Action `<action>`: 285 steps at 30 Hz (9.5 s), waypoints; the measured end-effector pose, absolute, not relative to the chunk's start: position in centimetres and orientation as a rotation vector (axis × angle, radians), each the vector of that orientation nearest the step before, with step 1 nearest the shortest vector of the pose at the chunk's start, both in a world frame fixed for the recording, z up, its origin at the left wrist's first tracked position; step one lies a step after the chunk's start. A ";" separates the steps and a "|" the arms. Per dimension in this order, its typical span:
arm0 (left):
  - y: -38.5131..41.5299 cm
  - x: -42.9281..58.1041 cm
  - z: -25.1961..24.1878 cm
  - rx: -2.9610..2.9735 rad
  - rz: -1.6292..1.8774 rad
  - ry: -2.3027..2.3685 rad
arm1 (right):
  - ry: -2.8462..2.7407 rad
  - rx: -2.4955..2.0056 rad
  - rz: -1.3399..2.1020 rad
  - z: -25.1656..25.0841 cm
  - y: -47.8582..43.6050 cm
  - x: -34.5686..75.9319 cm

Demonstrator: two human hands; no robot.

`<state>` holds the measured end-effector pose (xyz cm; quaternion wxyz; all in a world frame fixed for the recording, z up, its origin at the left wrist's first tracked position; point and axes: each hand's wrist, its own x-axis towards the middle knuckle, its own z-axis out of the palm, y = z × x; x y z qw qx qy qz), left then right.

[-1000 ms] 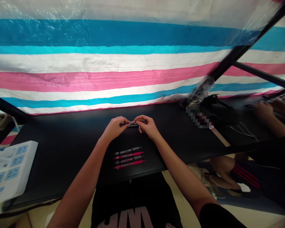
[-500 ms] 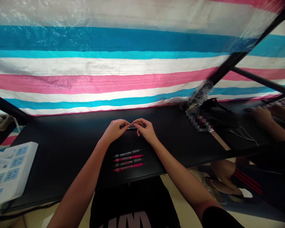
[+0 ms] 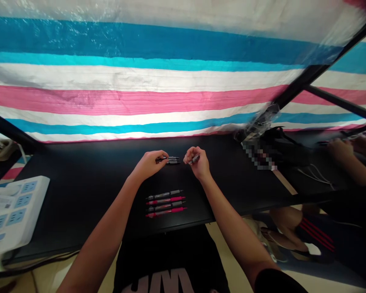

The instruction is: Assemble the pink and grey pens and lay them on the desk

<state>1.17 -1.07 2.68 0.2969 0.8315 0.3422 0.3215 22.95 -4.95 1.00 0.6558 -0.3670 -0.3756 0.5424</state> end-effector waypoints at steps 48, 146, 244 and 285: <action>0.0 -0.2 3.1 2.314 0.826 0.937 | -0.625 -0.858 1.579 -0.9 -4.1 22.3; 0.4 -0.7 3.1 2.284 0.701 1.066 | -1.036 -1.149 1.216 -0.4 -4.3 23.0; -1.3 2.5 4.4 0.379 1.254 0.443 | -1.618 -1.235 0.956 -0.6 -5.4 20.9; -1.1 2.2 4.2 0.185 1.430 0.475 | -1.616 -1.339 0.742 -0.5 -4.9 22.7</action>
